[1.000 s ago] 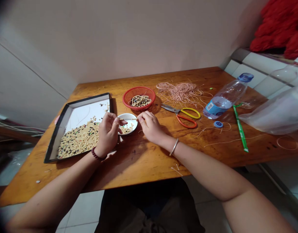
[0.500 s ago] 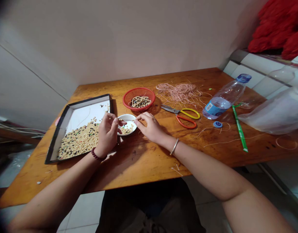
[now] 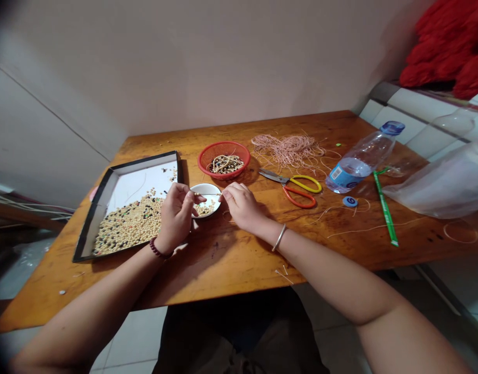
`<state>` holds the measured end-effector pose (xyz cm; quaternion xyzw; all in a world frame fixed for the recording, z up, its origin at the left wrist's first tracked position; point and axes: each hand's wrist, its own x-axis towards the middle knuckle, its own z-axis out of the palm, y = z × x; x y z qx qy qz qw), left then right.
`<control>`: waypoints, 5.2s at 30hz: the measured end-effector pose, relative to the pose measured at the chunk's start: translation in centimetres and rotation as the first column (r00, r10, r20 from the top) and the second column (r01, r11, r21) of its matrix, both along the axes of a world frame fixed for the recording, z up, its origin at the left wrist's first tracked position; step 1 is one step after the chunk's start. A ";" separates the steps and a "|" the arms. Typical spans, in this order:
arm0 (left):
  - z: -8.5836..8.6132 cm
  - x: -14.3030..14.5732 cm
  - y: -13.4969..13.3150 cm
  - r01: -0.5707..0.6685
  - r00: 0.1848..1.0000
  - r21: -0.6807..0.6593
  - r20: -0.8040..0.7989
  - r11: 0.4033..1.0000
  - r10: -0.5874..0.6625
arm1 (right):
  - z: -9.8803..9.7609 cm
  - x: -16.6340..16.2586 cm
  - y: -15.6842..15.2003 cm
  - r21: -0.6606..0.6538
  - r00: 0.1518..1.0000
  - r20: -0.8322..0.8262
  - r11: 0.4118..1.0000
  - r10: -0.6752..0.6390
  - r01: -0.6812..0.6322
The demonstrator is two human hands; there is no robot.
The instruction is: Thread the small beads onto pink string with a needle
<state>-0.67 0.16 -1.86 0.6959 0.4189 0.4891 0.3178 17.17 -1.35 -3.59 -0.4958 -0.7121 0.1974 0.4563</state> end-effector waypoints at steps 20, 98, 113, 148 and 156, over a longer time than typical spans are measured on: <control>0.1 -0.1 0.1 -0.032 0.999 0.034 -0.017 0.999 0.032 | 0.5 0.0 -0.1 0.039 1.000 0.014 0.999 -0.006 0.006; 1.7 0.1 0.0 -0.065 0.990 0.050 0.125 0.997 0.059 | 0.7 -0.1 -0.3 0.021 0.997 -0.063 0.999 0.033 -0.032; 0.6 0.1 -0.1 0.049 0.992 0.021 0.120 0.999 -0.051 | 0.8 -0.3 -0.3 -0.175 0.912 -0.375 0.953 0.167 -0.246; 0.5 0.1 -0.3 0.031 0.998 0.137 -0.057 0.990 -0.023 | 0.2 -0.1 0.0 -0.115 0.953 -0.258 0.974 0.159 -0.194; 0.3 0.1 -0.7 0.139 0.989 0.137 -0.076 0.981 -0.130 | 1.1 0.5 0.1 -0.201 0.899 -0.361 0.921 0.248 -0.335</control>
